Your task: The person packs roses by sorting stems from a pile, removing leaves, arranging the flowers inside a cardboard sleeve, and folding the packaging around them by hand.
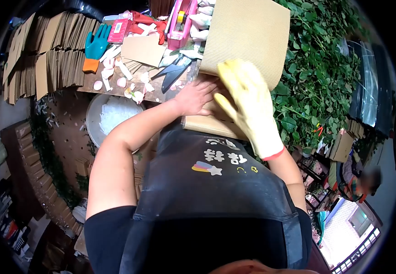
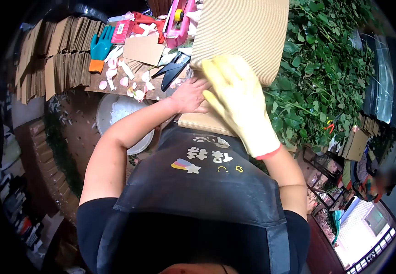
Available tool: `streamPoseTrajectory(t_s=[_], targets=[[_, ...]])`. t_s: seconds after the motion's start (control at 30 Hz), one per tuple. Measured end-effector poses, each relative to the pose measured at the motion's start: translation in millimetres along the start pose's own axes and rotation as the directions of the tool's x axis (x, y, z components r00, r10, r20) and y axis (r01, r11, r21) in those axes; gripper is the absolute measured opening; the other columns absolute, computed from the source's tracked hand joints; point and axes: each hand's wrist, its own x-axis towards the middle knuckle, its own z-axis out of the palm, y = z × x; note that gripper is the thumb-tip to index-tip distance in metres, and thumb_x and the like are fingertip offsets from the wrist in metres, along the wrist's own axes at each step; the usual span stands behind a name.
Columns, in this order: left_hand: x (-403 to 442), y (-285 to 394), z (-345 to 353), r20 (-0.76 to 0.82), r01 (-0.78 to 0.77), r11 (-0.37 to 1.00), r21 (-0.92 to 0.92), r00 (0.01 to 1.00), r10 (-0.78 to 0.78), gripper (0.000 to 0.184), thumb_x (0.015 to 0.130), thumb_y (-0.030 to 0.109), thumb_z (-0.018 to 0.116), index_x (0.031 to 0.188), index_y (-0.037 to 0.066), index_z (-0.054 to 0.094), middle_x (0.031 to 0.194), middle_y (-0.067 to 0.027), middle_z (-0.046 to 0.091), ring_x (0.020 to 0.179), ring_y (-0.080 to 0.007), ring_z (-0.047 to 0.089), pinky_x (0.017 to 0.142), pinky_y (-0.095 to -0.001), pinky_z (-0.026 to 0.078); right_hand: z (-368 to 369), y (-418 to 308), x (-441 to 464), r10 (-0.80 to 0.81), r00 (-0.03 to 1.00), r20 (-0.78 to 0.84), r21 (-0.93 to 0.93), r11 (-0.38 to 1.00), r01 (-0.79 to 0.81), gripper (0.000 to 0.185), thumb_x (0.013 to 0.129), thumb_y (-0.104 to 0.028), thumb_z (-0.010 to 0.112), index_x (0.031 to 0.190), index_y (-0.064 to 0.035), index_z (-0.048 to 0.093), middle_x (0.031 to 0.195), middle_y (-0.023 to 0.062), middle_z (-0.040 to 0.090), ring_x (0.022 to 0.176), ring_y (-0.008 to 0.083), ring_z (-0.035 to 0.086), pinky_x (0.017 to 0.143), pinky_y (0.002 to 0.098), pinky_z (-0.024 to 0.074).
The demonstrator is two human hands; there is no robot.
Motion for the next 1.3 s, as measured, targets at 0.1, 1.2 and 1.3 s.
streamPoseTrajectory(t_s=[0.1, 1.2, 1.3], targets=[[-1, -1, 15, -0.098, -0.005, 0.997, 0.077, 0.995, 0.013, 0.075, 0.094, 0.07, 0.054, 0.14, 0.01, 0.061, 0.139, -0.0133, 0.061, 0.135, -0.0271, 0.05, 0.112, -0.053, 0.038, 68, 26, -4, 0.308, 0.92, 0.242, -0.174, 0.947, -0.271, 0.042, 0.087, -0.033, 0.078, 0.123, -0.0146, 0.067, 0.107, 0.012, 0.074, 0.106, 0.0336, 0.072, 0.091, 0.0474, 0.0562], [4, -7, 24, -0.105, -0.047, 0.999, 0.016, 0.993, 0.048, 0.065, 0.099, 0.052, 0.047, 0.148, 0.01, 0.057, 0.156, -0.0146, 0.051, 0.149, -0.0324, 0.039, 0.127, -0.0622, 0.007, 47, 25, -64, 0.358, 0.226, 0.906, 0.21, 0.081, -0.974, 0.023, 0.102, -0.031, 0.073, 0.096, -0.0081, 0.071, 0.077, 0.0012, 0.073, 0.067, 0.0053, 0.065, 0.059, 0.0244, 0.0497], [-2, -5, -1, 0.023, -0.039, 0.995, 0.093, 0.999, 0.037, 0.067, 0.101, 0.05, 0.048, 0.153, 0.009, 0.052, 0.16, -0.0143, 0.048, 0.152, -0.0312, 0.037, 0.127, -0.0583, 0.018, 76, 39, -70, 0.304, 0.182, 0.935, 0.173, 0.054, -0.983, 0.026, 0.105, -0.03, 0.069, 0.095, -0.0065, 0.07, 0.075, 0.0032, 0.073, 0.059, 0.0068, 0.063, 0.051, 0.0236, 0.0474]])
